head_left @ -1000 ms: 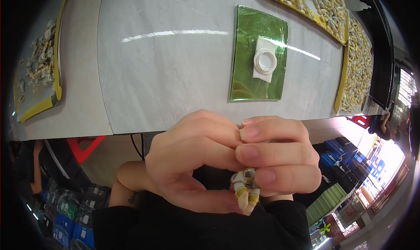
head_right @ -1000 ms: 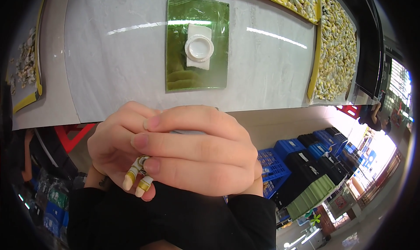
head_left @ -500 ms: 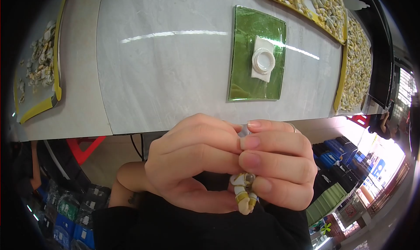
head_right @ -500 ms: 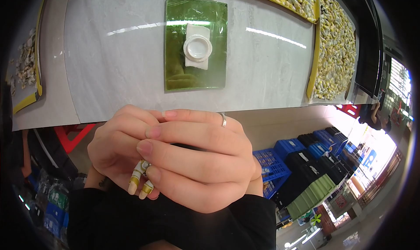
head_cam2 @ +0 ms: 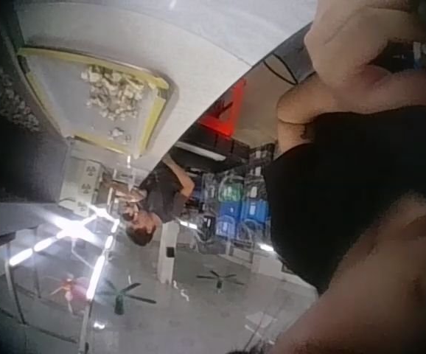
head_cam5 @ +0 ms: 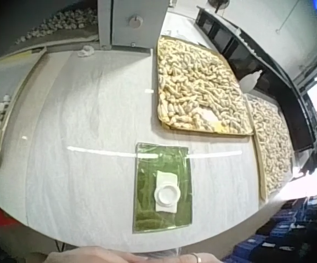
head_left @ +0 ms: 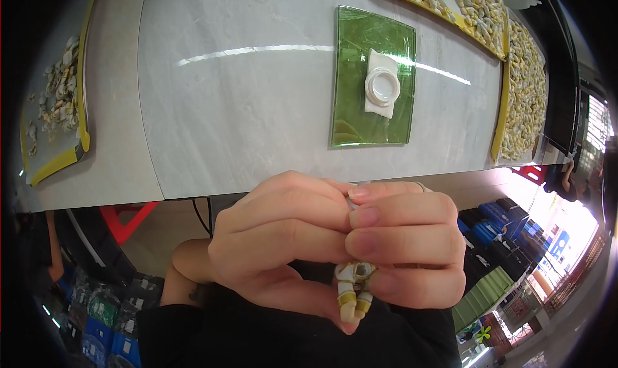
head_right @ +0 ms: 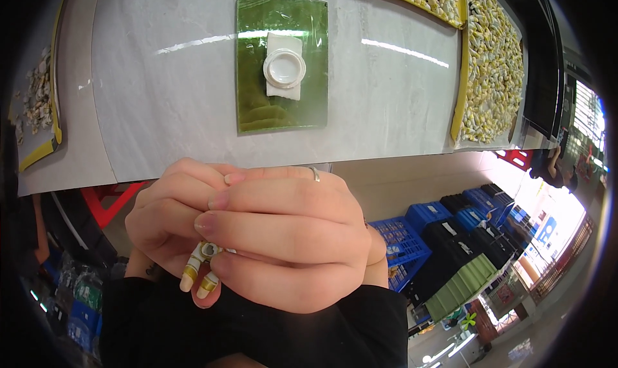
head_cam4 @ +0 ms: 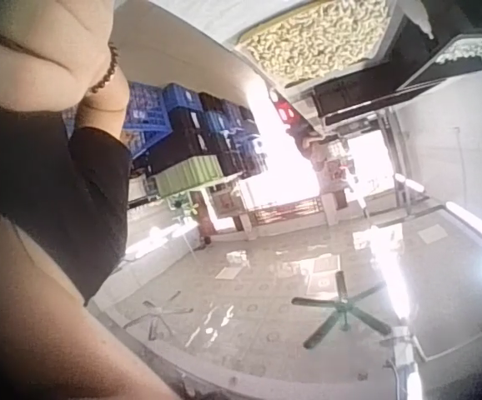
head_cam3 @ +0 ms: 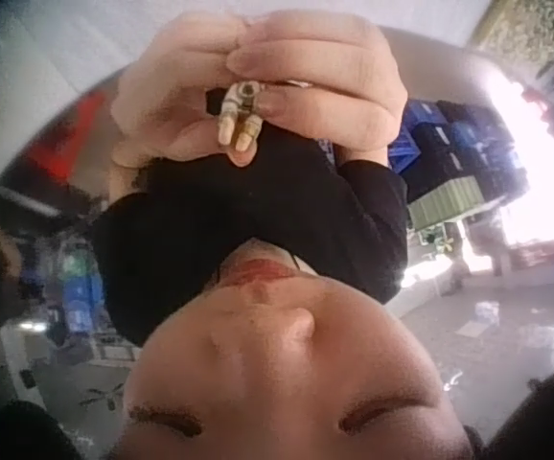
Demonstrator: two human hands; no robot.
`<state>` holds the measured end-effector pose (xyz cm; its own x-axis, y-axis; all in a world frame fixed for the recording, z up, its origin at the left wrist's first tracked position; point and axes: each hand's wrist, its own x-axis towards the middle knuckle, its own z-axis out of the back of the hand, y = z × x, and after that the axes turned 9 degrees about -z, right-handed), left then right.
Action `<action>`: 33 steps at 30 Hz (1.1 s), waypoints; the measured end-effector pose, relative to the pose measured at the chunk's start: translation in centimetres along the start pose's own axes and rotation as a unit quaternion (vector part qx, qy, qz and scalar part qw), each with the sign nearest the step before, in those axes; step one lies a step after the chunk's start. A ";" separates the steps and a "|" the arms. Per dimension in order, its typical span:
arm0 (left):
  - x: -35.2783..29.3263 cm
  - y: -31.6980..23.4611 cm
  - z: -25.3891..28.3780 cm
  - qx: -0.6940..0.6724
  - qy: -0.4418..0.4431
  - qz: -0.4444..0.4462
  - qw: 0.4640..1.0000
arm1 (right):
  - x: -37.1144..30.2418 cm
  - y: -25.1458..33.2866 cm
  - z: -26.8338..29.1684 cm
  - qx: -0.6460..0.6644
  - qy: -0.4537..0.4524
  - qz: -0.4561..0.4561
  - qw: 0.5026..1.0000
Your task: The person assembles small plastic toy figures by hand, applying glue from a bottle with an applicator to join the plastic toy parts together.
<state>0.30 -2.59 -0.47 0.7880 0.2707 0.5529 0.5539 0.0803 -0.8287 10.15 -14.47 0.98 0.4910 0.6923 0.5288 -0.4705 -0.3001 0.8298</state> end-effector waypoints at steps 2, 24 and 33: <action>0.0 0.2 0.1 -0.006 0.008 0.003 1.000 | 0.1 0.0 0.4 -0.017 0.020 0.000 1.000; 0.4 -7.7 18.4 0.647 -0.233 0.077 0.722 | 1.2 -0.6 3.9 -0.146 -0.088 -0.104 0.980; 14.0 -0.1 27.2 0.672 -0.014 0.063 0.737 | -0.6 -0.8 5.9 -0.197 -0.162 -0.111 0.961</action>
<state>3.92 27.29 4.99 0.7942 0.3750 0.4782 -0.3050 0.9266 -0.2200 14.61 -18.54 1.03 0.7830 0.4516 0.4278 -0.5379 0.1460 0.8303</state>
